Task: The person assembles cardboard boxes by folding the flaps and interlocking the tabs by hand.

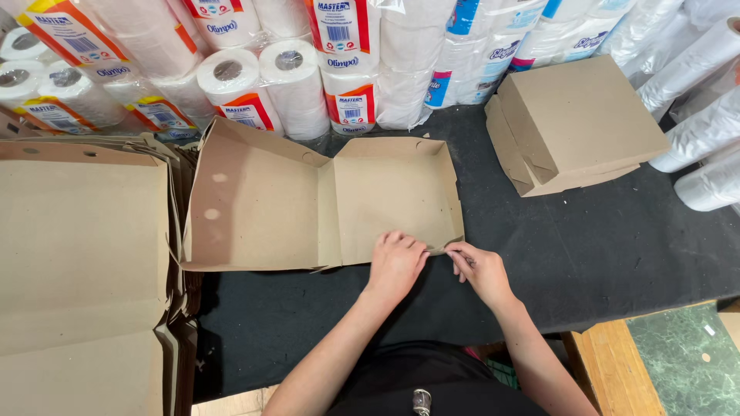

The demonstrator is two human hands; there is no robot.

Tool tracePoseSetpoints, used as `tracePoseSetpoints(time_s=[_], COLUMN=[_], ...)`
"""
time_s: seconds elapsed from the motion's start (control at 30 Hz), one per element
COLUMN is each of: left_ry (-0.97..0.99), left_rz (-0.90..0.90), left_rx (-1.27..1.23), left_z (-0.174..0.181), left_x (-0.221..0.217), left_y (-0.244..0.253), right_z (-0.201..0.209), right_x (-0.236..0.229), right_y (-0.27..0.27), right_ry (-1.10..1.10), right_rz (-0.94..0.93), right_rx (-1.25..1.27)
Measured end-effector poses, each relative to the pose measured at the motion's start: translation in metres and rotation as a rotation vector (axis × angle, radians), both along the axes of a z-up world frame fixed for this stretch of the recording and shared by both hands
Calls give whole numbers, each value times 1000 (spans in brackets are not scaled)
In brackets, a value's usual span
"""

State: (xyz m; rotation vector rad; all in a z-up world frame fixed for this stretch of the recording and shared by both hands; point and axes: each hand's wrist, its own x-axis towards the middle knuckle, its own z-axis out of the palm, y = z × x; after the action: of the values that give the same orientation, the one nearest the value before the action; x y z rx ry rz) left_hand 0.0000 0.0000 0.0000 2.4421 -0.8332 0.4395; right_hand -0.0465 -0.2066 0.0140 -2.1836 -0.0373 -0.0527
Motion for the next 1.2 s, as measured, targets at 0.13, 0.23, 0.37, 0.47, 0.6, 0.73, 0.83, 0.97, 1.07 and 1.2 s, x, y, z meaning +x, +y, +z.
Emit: tracePoseSetpoints(time_s=[0.13, 0.23, 0.37, 0.47, 0.6, 0.73, 0.83, 0.97, 1.07, 1.2], left_ry=[127, 225, 236, 269, 386, 260, 335, 392, 671, 799], left_rz=[-39, -34, -29, -32, -122, -40, 87, 104, 85, -18], left_rx=[65, 57, 69, 91, 120, 180, 157, 231, 538, 328], left_z=[-10, 0, 2, 9, 59, 78, 95, 47, 68, 109], left_x=[9, 10, 11, 11, 36, 116, 175, 245, 250, 235], left_y=[-28, -28, -28, -28, -21, -18, -13, -13, -19, -18], right_z=[-2, -1, -20, -25, -18, -5, 5, 9, 1, 5], right_x=[-3, -5, -5, -13, -25, -47, -59, -76, -86, -88], right_y=[2, 2, -11, -22, -24, -24, -14, -8, -7, -2], right_ry=[-30, -44, -61, -65, -58, -54, -108, -118, -98, -194], right_rz=[-2, -48, -109, -183, -160, -102, -136, -177, -228, -186], right_rx=[-17, 3, 123, 247, 317, 364, 396, 331, 379, 418])
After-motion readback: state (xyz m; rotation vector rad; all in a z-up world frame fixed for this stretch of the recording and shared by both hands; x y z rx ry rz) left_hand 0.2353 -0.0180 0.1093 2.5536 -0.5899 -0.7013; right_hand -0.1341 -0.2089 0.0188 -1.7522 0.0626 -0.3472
